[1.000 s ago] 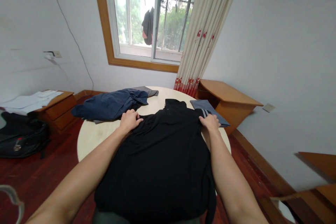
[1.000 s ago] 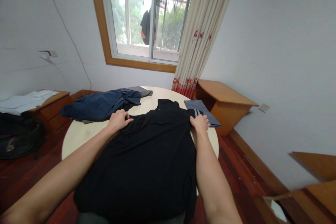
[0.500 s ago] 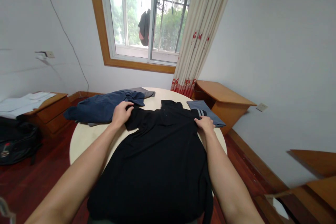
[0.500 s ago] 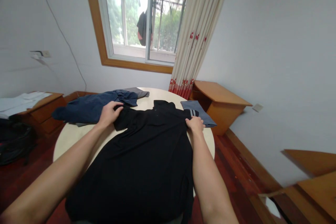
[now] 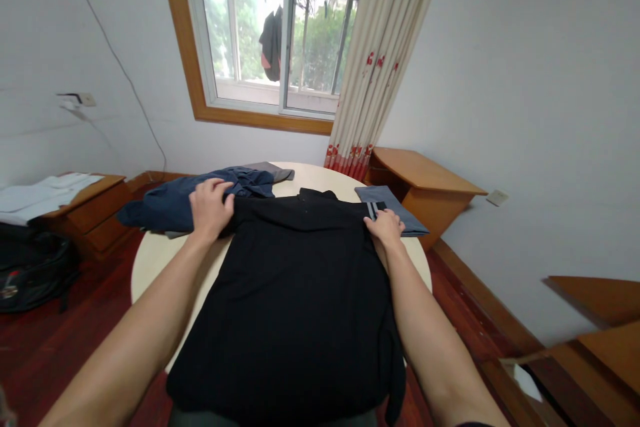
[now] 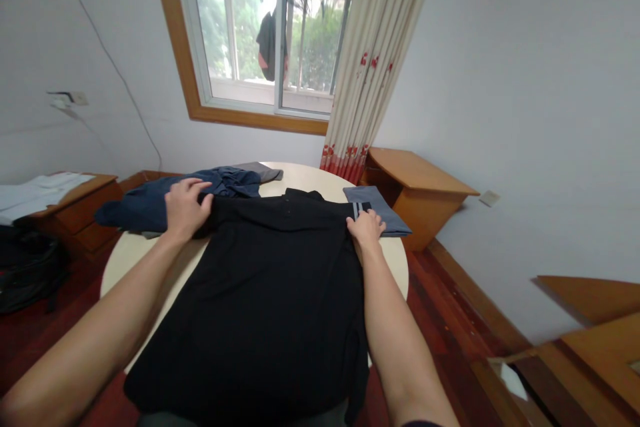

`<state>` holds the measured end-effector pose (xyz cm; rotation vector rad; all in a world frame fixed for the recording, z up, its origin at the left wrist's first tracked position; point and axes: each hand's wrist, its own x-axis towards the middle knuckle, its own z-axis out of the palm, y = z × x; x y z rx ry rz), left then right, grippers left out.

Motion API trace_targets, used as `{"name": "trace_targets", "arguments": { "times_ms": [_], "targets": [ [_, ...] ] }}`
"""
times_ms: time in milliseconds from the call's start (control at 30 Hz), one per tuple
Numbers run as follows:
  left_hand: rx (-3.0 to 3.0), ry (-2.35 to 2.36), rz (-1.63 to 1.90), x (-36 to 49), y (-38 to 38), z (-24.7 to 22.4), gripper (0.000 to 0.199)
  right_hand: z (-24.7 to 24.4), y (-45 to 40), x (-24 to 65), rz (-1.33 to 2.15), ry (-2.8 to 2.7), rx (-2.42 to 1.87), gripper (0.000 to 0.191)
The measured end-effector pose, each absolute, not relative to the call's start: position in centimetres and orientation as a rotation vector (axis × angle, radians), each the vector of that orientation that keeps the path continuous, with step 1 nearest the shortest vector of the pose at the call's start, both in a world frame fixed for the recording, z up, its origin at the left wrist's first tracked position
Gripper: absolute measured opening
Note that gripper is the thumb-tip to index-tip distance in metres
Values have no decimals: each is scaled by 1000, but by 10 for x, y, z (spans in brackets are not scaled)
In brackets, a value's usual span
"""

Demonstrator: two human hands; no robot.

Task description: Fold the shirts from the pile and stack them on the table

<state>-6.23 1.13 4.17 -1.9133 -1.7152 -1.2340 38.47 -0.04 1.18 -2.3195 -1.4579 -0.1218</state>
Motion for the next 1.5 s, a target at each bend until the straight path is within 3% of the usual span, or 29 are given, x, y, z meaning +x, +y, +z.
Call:
{"name": "trace_targets", "arguments": {
  "times_ms": [167,333,567,900,967,1133,1267,1400,1433,1500],
  "targets": [
    [-2917,-1311,-718,-1,-8,30,23,12,2,359,42,-1892,-1740,32],
    [-3162,-1216,-409,4,-7,13,31,9,-1,331,380,-2128,-1405,23],
    [-3185,-1274,-325,2,-7,10,15,2,-1,325,439,-2121,-1449,26],
    [-3291,-1383,-257,7,-21,25,11,10,-5,315,592,-2202,-1732,24],
    [-3345,-1349,-160,10,-28,32,10,18,-7,312,657,-2211,-1803,26],
    [-3410,-1294,91,21,-48,47,10,35,-17,303,749,-2342,-2003,10],
    [-3579,-1269,348,29,-64,49,10,39,-35,298,745,-2522,-2093,11],
    [-3982,-1055,918,34,-73,46,15,50,-49,293,1288,-2548,-2186,21],
    [-4060,-1017,832,35,-73,45,19,56,-49,292,1415,-2540,-2168,24],
    [-4027,-1117,177,36,-67,44,23,70,-42,289,1396,-2538,-2083,27]
  ]
}}
